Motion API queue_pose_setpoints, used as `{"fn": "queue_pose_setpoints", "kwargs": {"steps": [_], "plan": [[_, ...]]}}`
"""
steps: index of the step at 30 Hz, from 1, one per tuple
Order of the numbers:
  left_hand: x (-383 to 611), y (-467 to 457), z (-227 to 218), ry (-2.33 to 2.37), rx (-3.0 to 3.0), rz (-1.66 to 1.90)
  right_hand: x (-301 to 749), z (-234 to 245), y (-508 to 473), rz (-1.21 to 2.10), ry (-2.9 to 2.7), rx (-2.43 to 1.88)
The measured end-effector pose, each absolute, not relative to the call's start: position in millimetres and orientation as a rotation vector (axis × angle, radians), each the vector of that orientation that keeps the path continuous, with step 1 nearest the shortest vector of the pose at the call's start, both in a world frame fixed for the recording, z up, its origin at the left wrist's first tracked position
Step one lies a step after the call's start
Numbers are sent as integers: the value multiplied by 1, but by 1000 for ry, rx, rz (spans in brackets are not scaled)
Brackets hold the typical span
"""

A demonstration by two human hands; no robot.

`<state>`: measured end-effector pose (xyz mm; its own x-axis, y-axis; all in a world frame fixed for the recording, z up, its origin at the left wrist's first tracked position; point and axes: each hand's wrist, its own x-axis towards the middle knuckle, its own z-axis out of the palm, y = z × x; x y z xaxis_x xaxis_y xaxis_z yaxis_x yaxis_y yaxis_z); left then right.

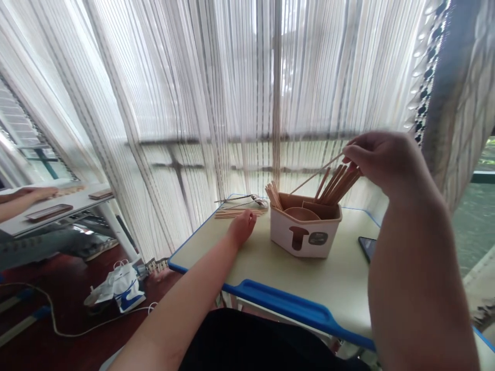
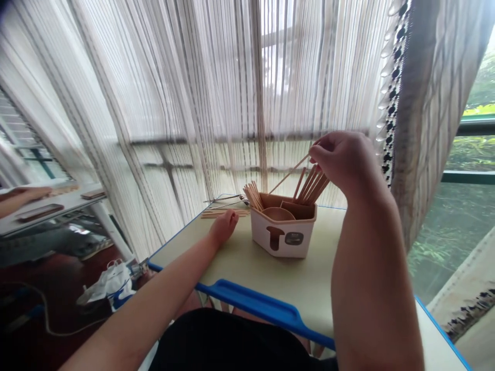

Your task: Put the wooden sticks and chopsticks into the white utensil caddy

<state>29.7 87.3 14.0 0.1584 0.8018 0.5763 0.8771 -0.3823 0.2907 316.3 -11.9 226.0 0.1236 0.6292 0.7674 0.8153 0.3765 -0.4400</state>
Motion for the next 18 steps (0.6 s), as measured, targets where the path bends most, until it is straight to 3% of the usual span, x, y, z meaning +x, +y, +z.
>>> {"fn": "queue_pose_setpoints", "kwargs": {"steps": [6,18], "plan": [[30,89,13,-1692,-2280,-1008,284,215,15,-121,-1882,-1371],[30,86,17,-1727,-2293,-963,234,172,64,-273,-2148,-1489]]}}
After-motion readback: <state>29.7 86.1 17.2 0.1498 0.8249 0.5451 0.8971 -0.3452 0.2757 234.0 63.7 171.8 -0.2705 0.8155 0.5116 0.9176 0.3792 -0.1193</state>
